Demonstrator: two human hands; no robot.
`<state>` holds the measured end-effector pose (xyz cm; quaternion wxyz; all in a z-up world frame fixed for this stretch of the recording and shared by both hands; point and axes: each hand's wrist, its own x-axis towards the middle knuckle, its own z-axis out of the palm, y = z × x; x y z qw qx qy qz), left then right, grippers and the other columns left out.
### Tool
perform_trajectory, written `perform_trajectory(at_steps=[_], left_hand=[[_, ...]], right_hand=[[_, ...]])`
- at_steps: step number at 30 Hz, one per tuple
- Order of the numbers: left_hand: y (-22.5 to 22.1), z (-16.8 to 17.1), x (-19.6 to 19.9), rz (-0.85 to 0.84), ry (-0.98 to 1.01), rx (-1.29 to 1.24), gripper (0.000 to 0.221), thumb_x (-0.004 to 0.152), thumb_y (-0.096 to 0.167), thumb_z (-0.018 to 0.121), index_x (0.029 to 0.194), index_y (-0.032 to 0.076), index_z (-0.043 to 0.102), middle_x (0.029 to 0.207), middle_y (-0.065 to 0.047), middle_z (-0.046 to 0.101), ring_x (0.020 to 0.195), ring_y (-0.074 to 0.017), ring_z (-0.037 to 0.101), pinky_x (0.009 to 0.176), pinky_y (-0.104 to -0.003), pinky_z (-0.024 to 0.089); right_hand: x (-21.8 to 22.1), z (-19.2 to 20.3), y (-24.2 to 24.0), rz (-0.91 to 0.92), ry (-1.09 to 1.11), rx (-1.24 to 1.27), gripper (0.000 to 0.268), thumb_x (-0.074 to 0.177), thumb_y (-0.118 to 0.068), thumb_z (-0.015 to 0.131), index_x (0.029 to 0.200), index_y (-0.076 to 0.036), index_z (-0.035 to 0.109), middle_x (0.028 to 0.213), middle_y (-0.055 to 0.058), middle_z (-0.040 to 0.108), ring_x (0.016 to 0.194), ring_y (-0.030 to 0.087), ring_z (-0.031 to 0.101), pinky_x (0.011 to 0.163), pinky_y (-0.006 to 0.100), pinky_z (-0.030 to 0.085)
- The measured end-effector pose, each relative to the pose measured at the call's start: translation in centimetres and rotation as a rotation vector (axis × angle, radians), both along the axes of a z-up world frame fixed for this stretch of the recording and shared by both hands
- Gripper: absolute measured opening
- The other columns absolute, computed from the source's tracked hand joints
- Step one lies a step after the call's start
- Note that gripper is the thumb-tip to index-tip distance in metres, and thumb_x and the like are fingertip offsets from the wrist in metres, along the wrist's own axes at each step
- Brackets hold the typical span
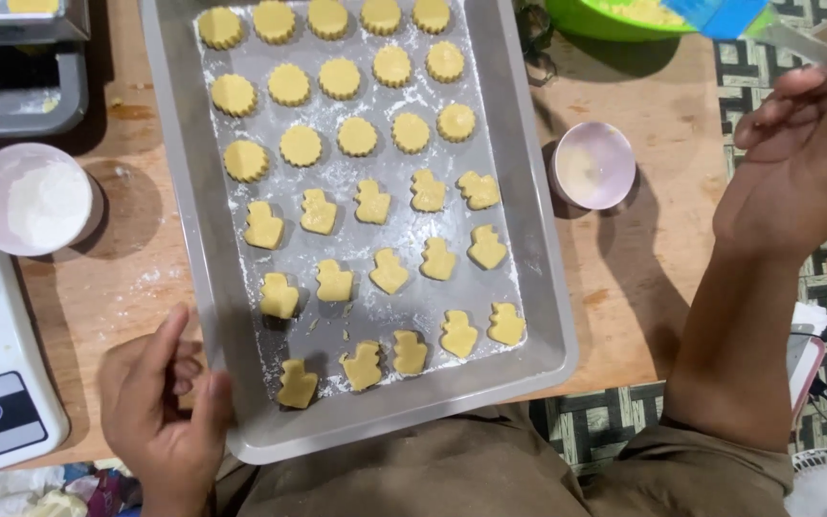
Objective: Applying a liquid glaze to unbaked cookies on a baking sheet using a silicone brush
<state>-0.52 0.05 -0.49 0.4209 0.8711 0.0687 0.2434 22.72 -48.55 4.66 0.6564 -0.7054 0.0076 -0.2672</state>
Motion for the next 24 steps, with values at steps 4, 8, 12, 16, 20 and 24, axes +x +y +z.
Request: perform_trajectory(at_steps=[4,8,12,16,20,24], left_hand=[[1.0,-0.4,-0.1,-0.075,-0.184,0.156,0.054,0.075,0.028,0.071,0.122,0.001,0.068,0.129,-0.019,0.047,0.119,-0.0323,0.056,0.1,-0.044,0.052],[0.2,2.1,1.2,-0.47,-0.282,0.34,0.054,0.072,0.081,0.069,0.087,0.03,0.076,0.091,0.003,0.068,0.085,-0.0177,0.061,0.086,-0.041,0.035],[0.9,1.3,1.0,-0.5,-0.397,0.501,0.031,0.086,0.063,0.073,0.084,0.033,0.075,0.086,0.009,0.069,0.085,-0.014,0.06,0.099,-0.042,0.028],[0.7,0.6,0.3,-0.436,-0.456,0.52,0.026,0.085,0.054,0.077,0.076,0.03,0.073,0.074,0.01,0.066,0.073,-0.01,0.064,0.092,-0.036,0.034],[0.3,1.4,0.5,-0.377,-0.36,0.544,0.02,0.087,0.043,0.08,0.093,0.024,0.075,0.082,0.006,0.069,0.085,-0.0169,0.069,0.097,-0.041,0.029],[-0.1,2.3,1.3,-0.283,-0.223,0.451,0.011,0.092,0.03,0.074,0.102,0.027,0.074,0.093,0.005,0.07,0.102,-0.0199,0.07,0.107,-0.044,0.024]], right_hand=[[-0.2,1.5,2.7,0.011,-0.078,-0.075,0.049,0.11,-0.054,0.059,0.139,-0.015,0.056,0.11,0.01,0.062,0.081,0.016,0.054,0.071,0.031,0.05],[-0.4,2.2,4.2,0.002,-0.083,-0.113,0.045,0.11,-0.057,0.057,0.13,-0.016,0.056,0.1,0.009,0.06,0.074,0.015,0.052,0.067,0.03,0.048],[-0.4,2.3,4.4,0.009,-0.086,-0.094,0.037,0.113,-0.051,0.055,0.129,-0.018,0.053,0.101,0.009,0.059,0.077,0.016,0.053,0.068,0.029,0.047],[-0.4,2.8,4.7,-0.01,-0.085,-0.079,0.04,0.11,-0.055,0.058,0.126,-0.019,0.054,0.098,0.008,0.06,0.072,0.016,0.053,0.065,0.028,0.046],[-0.2,2.9,4.6,-0.031,-0.076,-0.081,0.038,0.111,-0.053,0.056,0.126,-0.018,0.054,0.097,0.006,0.06,0.076,0.014,0.056,0.066,0.028,0.048],[-0.3,3.0,4.6,-0.042,-0.069,-0.053,0.044,0.107,-0.058,0.059,0.128,-0.019,0.054,0.095,0.004,0.058,0.075,0.012,0.052,0.067,0.026,0.045]])
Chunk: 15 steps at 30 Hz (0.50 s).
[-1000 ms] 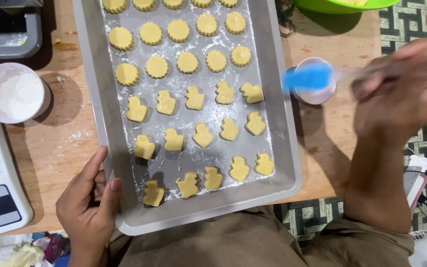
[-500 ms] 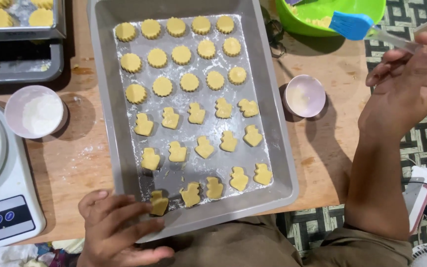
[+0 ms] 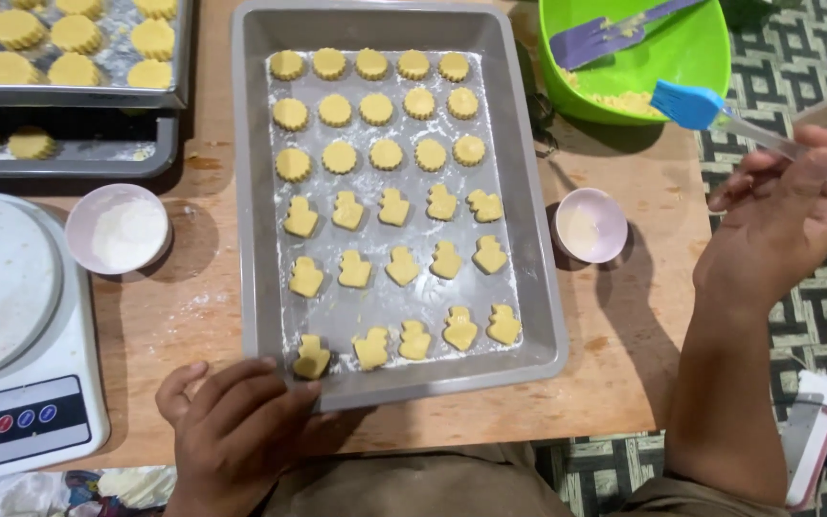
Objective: Applying a liquid glaze to unbaked cookies on a baking sheet using a silicone brush
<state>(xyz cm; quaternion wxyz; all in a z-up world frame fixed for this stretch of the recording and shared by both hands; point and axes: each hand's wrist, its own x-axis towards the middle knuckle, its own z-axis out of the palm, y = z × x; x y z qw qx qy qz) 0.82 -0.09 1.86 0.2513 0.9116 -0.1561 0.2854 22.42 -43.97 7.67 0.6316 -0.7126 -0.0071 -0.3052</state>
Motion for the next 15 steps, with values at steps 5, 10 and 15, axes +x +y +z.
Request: perform_trajectory(at_steps=[5,10,15], left_hand=[[-0.5,0.0,0.5,0.093,0.03,0.024,0.019,0.088,0.032,0.08,0.105,0.026,0.074,0.108,0.0,0.066,0.11,-0.0229,0.066,0.107,-0.044,0.029],[-1.3,-1.3,-0.3,0.157,0.207,-0.031,0.056,0.082,0.047,0.078,0.132,0.028,0.065,0.155,-0.012,0.037,0.143,-0.038,0.043,0.12,-0.055,0.037],[-0.7,-2.0,0.5,0.279,0.447,-0.243,0.127,0.061,0.05,0.085,0.163,0.002,0.026,0.142,-0.02,0.059,0.131,-0.041,0.054,0.105,-0.053,0.039]], right_hand=[[-0.1,0.4,0.3,-0.052,-0.017,0.054,0.047,0.103,-0.061,0.06,0.124,-0.018,0.057,0.091,0.003,0.056,0.073,0.012,0.053,0.065,0.026,0.047],[1.1,-0.7,-0.8,-0.155,-0.048,0.199,0.044,0.096,-0.062,0.065,0.101,-0.018,0.058,0.071,-0.001,0.048,0.062,0.01,0.051,0.055,0.024,0.039],[4.0,-4.9,-4.3,0.014,-0.013,-0.005,0.026,0.11,-0.04,0.057,0.101,-0.015,0.053,0.067,-0.001,0.044,0.051,0.01,0.043,0.047,0.023,0.026]])
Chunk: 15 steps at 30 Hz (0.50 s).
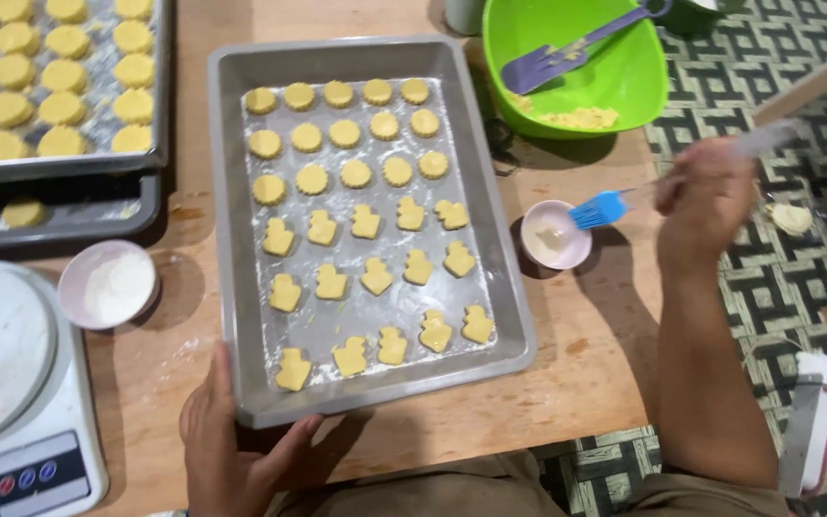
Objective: Applying a liquid glaze to unbaked cookies on a baking sheet using a silicone brush
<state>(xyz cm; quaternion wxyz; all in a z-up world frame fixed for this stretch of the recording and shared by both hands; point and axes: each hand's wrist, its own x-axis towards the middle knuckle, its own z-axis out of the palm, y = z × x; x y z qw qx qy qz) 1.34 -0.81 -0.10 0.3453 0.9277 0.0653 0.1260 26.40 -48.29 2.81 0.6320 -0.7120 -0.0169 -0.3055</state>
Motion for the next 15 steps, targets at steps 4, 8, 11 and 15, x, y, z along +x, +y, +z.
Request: perform_trajectory(at_steps=[4,8,11,15], left_hand=[[-0.5,1.4,0.5,0.187,0.32,-0.168,0.141,0.05,0.047,0.088,0.167,0.01,0.018,0.144,-0.025,0.052,0.14,-0.0431,0.037,0.112,-0.051,0.033],[-0.5,0.7,0.3,0.196,0.257,-0.145,0.137,0.049,0.044,0.086,0.168,0.014,0.024,0.138,-0.02,0.058,0.134,-0.0411,0.046,0.11,-0.047,0.036],[-0.5,0.0,0.0,0.173,0.152,-0.102,0.136,0.048,0.045,0.086,0.167,0.012,0.03,0.133,-0.02,0.063,0.127,-0.0401,0.053,0.107,-0.046,0.04],[-1.0,0.8,0.1,0.199,0.13,-0.113,0.132,0.049,0.044,0.085,0.166,0.011,0.033,0.138,-0.018,0.062,0.13,-0.0392,0.052,0.108,-0.046,0.039]], right_hand=[[-1.2,0.9,2.0,-0.002,0.08,-0.205,0.034,0.115,-0.043,0.051,0.104,-0.01,0.055,0.069,0.002,0.051,0.059,0.011,0.051,0.057,0.025,0.042],[-2.4,3.1,4.2,-0.052,0.201,-0.479,0.037,0.116,-0.041,0.045,0.103,-0.011,0.061,0.068,0.001,0.058,0.064,0.012,0.058,0.064,0.03,0.049],[-2.4,3.3,4.4,-0.059,0.216,-0.596,0.039,0.116,-0.04,0.044,0.1,-0.011,0.063,0.066,0.0,0.06,0.063,0.013,0.06,0.064,0.033,0.048],[-2.5,3.5,4.8,-0.034,0.232,-0.678,0.041,0.115,-0.04,0.044,0.097,-0.011,0.067,0.066,0.0,0.061,0.065,0.014,0.064,0.067,0.036,0.048]])
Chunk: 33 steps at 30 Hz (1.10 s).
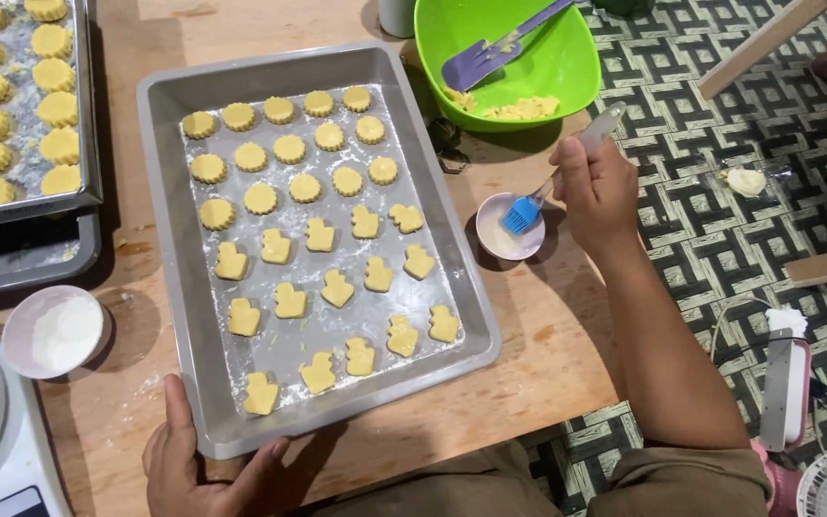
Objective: Applying a liquid glaze to unbaked cookies on a baking sheet using a silicone brush
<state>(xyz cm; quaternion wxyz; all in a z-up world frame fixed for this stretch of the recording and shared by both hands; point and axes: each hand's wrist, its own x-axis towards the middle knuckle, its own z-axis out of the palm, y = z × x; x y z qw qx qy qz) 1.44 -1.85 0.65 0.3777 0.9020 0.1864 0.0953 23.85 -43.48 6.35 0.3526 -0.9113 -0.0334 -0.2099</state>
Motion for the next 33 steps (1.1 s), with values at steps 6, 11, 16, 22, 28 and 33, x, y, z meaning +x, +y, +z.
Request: perform_trajectory(at_steps=[6,11,16,22,28,33], left_hand=[[0.1,-0.4,0.0,-0.01,-0.013,0.023,0.133,0.049,0.046,0.085,0.166,0.008,0.034,0.142,-0.019,0.06,0.133,-0.0402,0.051,0.109,-0.047,0.039],[-0.2,-0.1,0.0,0.019,-0.02,-0.011,0.131,0.049,0.044,0.085,0.165,0.009,0.035,0.14,-0.02,0.061,0.133,-0.0386,0.05,0.109,-0.045,0.039],[0.4,-0.6,-0.1,-0.017,-0.013,0.009,0.133,0.049,0.045,0.085,0.166,0.009,0.032,0.141,-0.019,0.06,0.134,-0.0391,0.05,0.113,-0.046,0.036],[0.3,-0.6,-0.1,-0.006,0.006,-0.014,0.133,0.048,0.046,0.085,0.166,0.011,0.032,0.141,-0.02,0.06,0.134,-0.0401,0.05,0.111,-0.046,0.037],[0.5,-0.9,-0.2,-0.032,-0.032,0.014,0.135,0.048,0.046,0.085,0.166,0.01,0.031,0.14,-0.02,0.061,0.131,-0.0404,0.052,0.11,-0.046,0.039],[0.1,0.0,0.0,-0.007,0.021,-0.009,0.132,0.05,0.048,0.082,0.166,0.011,0.03,0.142,-0.019,0.059,0.133,-0.0403,0.049,0.109,-0.046,0.038]], right_hand=[[-0.1,0.1,0.2,0.035,-0.011,-0.014,0.04,0.116,-0.039,0.043,0.099,-0.01,0.065,0.065,0.0,0.061,0.065,0.015,0.063,0.066,0.035,0.047],[0.0,0.2,0.2,0.047,-0.021,-0.002,0.038,0.116,-0.037,0.043,0.099,-0.01,0.064,0.066,0.001,0.061,0.064,0.014,0.063,0.065,0.035,0.047],[-0.3,0.4,0.2,0.026,-0.065,-0.005,0.041,0.117,-0.039,0.041,0.098,-0.01,0.064,0.065,0.0,0.062,0.063,0.013,0.061,0.063,0.034,0.047],[-0.5,0.5,0.0,0.031,-0.105,-0.005,0.043,0.117,-0.041,0.041,0.102,-0.007,0.062,0.069,0.002,0.061,0.065,0.015,0.062,0.065,0.034,0.048],[-0.6,-0.2,-1.0,0.175,-0.286,-0.346,0.038,0.119,-0.026,0.042,0.097,-0.002,0.062,0.074,0.007,0.062,0.065,0.023,0.059,0.061,0.039,0.043],[-1.1,0.6,-0.3,0.243,-0.429,-0.513,0.036,0.117,-0.022,0.047,0.093,0.0,0.064,0.076,0.01,0.061,0.06,0.025,0.052,0.053,0.038,0.039]])
